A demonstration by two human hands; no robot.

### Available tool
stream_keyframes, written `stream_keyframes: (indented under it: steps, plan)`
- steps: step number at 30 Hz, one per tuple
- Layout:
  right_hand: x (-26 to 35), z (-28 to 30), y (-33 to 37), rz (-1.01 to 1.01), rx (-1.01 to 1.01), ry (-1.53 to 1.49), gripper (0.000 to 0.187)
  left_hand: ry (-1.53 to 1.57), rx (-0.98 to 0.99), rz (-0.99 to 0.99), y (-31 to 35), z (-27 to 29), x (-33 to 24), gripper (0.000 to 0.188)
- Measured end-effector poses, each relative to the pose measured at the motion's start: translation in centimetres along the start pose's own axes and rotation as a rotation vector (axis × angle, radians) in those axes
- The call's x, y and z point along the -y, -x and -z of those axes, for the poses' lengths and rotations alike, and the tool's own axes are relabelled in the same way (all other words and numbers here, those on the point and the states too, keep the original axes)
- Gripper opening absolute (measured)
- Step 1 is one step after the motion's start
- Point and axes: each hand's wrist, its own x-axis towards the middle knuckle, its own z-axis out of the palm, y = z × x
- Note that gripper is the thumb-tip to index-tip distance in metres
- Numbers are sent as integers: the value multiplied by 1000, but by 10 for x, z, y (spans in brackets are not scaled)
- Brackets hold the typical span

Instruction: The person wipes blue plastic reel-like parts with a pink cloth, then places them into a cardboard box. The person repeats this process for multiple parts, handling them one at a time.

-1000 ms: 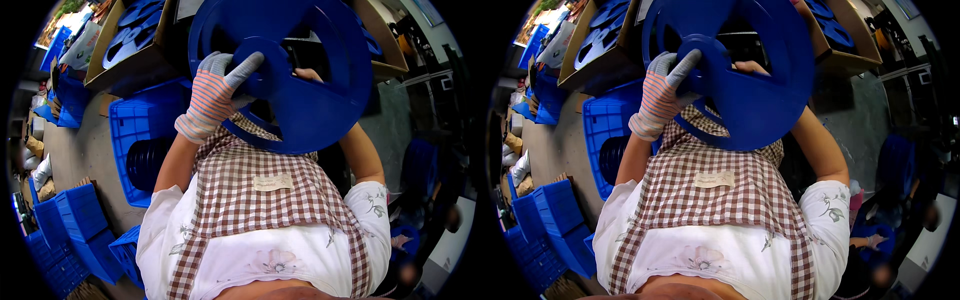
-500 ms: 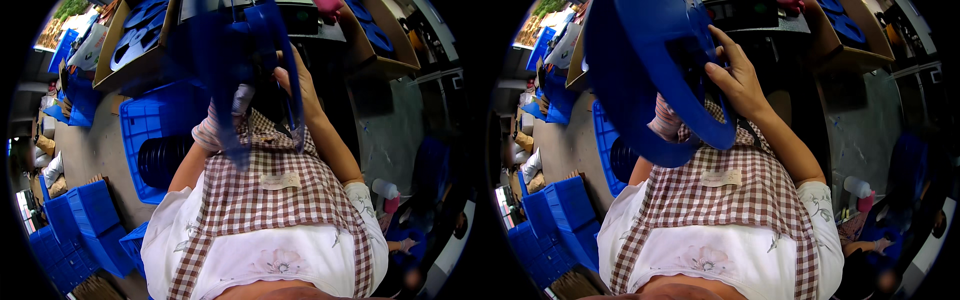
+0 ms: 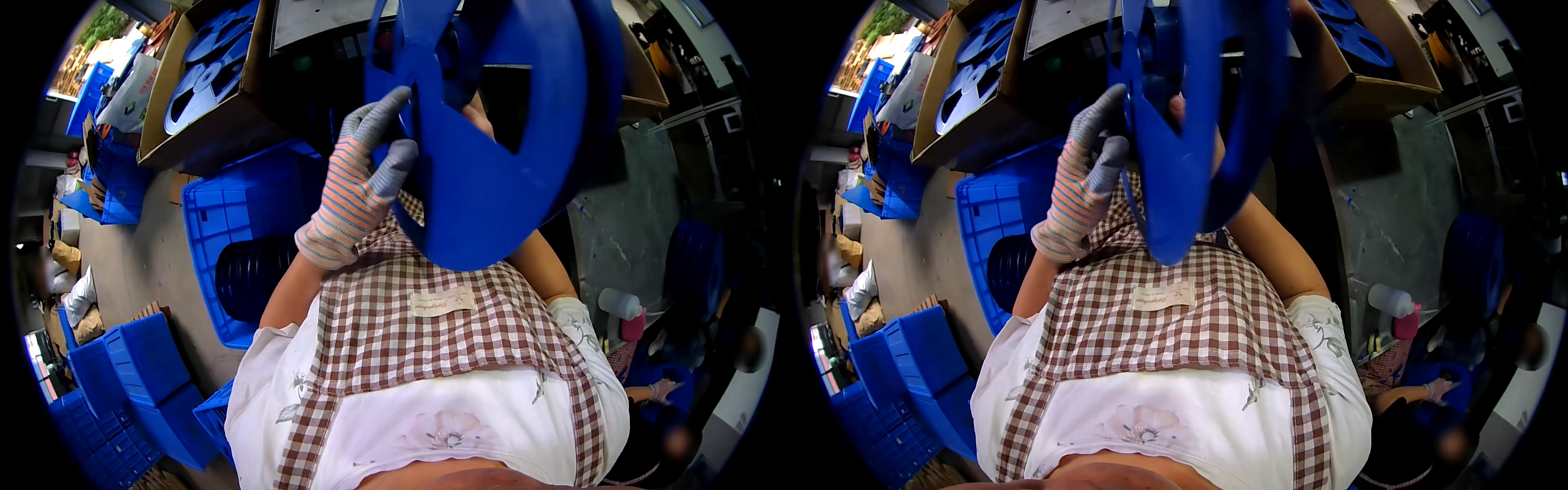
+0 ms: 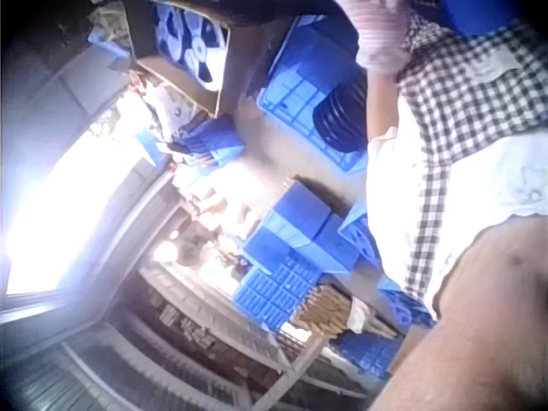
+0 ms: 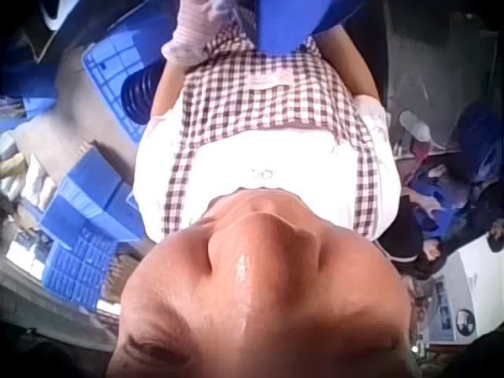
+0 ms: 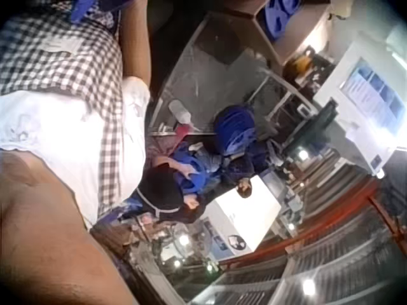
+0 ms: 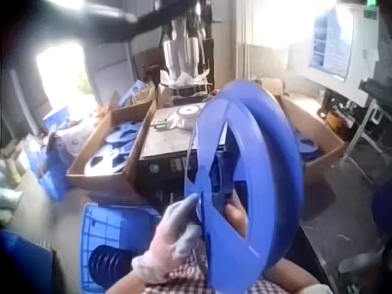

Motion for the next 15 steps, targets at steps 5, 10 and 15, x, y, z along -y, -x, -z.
stream_keyframes:
  steps: [5, 10, 15]
  plan:
    - [-4, 6, -2, 203, 130, 658, 68, 124, 13, -10, 9, 1, 5, 66]
    - [-3, 2, -6, 346, 147, 847, 67, 510, -54, 131, 31, 7, 50, 65]
    - [13, 4, -8, 244, 94, 840, 66, 554, -43, 74, 12, 3, 45, 66]
